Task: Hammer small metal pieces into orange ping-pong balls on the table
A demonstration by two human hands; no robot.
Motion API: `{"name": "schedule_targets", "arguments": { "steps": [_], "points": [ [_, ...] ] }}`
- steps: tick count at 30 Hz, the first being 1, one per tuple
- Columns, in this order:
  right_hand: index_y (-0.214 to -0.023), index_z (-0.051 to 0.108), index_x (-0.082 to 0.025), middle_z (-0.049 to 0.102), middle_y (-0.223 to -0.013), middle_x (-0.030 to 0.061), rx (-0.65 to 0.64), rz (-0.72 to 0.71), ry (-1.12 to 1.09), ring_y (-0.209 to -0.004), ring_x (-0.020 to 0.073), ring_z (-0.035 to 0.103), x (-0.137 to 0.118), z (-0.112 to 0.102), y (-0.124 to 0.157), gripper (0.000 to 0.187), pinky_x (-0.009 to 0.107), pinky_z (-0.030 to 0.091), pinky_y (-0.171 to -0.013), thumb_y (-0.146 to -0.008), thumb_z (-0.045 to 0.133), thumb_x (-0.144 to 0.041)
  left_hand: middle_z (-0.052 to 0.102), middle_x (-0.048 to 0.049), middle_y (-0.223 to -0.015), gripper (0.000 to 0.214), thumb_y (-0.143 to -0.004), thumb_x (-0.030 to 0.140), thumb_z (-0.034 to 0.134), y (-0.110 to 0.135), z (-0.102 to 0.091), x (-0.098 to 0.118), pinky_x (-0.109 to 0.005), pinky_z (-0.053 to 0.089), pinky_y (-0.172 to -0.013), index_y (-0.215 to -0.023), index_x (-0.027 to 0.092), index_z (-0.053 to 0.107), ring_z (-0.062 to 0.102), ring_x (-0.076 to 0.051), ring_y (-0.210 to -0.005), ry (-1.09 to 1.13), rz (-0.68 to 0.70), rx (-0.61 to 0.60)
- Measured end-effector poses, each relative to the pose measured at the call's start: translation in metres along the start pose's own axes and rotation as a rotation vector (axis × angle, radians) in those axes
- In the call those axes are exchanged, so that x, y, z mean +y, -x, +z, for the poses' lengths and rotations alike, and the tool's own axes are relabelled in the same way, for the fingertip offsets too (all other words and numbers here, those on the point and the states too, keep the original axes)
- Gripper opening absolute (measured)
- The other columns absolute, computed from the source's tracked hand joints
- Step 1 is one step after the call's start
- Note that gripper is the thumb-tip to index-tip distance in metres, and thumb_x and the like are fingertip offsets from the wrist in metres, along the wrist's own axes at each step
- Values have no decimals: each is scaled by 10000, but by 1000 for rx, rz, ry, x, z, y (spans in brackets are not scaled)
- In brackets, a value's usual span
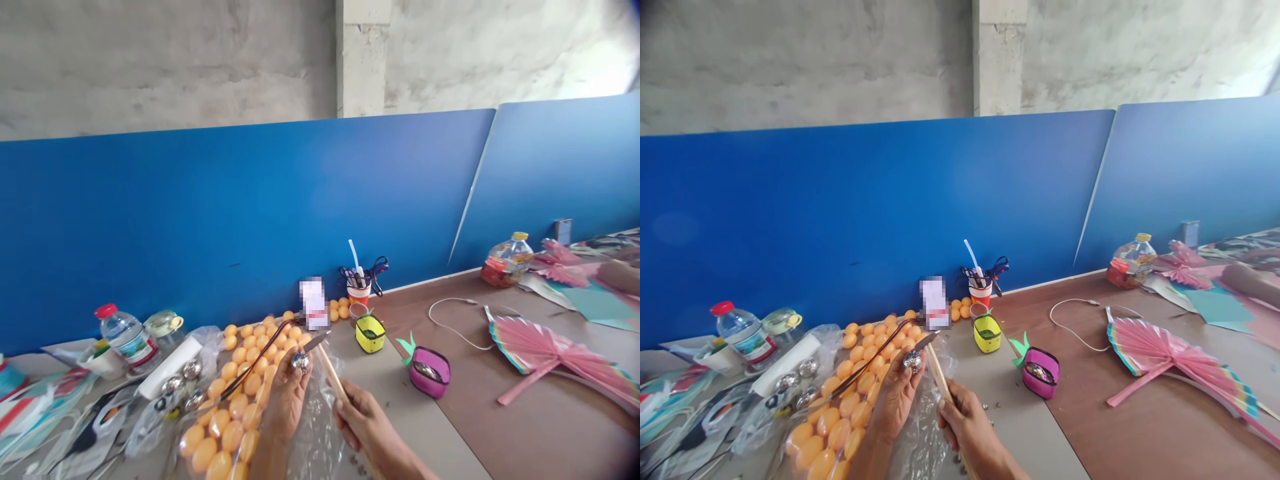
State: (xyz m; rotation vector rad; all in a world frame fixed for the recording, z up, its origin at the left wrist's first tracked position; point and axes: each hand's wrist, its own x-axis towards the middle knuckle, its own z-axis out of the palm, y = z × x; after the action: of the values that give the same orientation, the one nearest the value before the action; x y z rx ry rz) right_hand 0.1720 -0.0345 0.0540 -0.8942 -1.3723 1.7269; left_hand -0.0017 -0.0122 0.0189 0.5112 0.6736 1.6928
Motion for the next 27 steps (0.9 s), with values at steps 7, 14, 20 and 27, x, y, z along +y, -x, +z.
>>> {"name": "schedule_targets", "arguments": {
  "steps": [7, 14, 20, 27],
  "points": [
    [-792, 504, -184, 490, -595, -71, -23, 30, 38, -356, 17, 320, 2, 0, 0, 371, 181, 214, -377, -815, 597, -542, 773, -51, -1032, 300, -694, 145, 843, 0, 2, 2, -317, 561, -938, -976, 198, 755, 725, -209, -978, 74, 1, 68],
    [-804, 504, -191, 480, -590, -79, -13, 5, 55, -373, 19, 322, -4, 4, 3, 391, 172, 219, -389, -796, 608, -568, 788, -85, -922, 209, -705, 238, 847, -2, 0, 1, -309, 612, -791, -868, 153, 748, 749, -225, -847, 104, -57, 106],
    [-850, 525, -184, 485, -604, -71, 19, -8, 12, -371, 19, 299, -4, 5, 3, 466, 183, 208, -392, -772, 593, -639, 780, -107, -848, 248, -713, 325, 840, -3, 2, 1, -329, 612, -771, -826, 131, 735, 747, -227, -797, 119, -69, 145],
    [-773, 489, -195, 455, -575, -72, 8, 31, 101, -369, 29, 307, -4, 9, 3, 402, 187, 205, -378, -794, 577, -587, 769, -109, -784, 208, -774, 322, 791, -2, 5, 2, -312, 601, -744, -793, 128, 719, 738, -203, -736, 144, -106, 218]
  ]
}}
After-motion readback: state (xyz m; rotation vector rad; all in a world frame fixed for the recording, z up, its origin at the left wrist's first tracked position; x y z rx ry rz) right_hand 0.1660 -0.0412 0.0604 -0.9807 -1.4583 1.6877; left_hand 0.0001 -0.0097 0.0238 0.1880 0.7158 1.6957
